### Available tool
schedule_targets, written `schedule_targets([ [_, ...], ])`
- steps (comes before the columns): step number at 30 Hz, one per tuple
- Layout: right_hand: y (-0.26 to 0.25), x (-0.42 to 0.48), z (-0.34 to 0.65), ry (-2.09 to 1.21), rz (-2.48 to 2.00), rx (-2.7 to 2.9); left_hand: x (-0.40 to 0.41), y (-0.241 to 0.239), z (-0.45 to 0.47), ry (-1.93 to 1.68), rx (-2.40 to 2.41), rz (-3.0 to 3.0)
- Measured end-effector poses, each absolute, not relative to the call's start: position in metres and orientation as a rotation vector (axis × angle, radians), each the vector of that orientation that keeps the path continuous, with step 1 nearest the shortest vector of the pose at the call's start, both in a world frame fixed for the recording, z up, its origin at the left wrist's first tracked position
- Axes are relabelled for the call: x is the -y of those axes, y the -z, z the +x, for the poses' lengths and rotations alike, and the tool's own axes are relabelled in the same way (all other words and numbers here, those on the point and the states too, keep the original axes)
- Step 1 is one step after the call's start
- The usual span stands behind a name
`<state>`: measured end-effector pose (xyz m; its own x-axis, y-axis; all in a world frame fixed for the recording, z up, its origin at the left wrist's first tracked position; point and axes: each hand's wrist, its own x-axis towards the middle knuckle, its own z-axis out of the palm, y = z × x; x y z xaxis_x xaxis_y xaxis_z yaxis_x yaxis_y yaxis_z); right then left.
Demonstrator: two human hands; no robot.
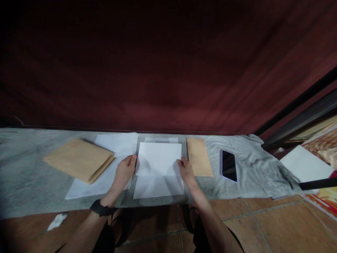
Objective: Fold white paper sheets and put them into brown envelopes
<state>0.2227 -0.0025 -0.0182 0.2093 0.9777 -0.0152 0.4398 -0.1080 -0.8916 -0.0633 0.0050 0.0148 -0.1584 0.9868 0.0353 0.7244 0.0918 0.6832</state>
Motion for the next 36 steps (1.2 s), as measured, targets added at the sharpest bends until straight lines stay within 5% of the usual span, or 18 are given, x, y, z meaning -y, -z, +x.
schedule_targets([
  [11,0.006,-0.003,0.232,-0.945,-1.442,0.807,0.022,-0.021,-0.016,-0.117,-2.195,1.768],
  [19,0.000,-0.004,0.239,-0.937,-1.401,0.883,-0.009,-0.024,-0.056,-0.508,-2.131,1.509],
  [27,-0.002,0.002,0.235,-0.918,-1.435,1.093,-0.013,-0.041,-0.179,-0.494,-2.500,1.477],
  [33,-0.004,0.012,0.236,-1.138,-1.351,1.433,0.001,-0.051,-0.180,-0.712,-2.766,1.588],
  [36,-0.007,0.019,0.248,-1.311,-1.326,1.591,-0.003,-0.045,-0.148,-0.970,-2.307,1.704],
])
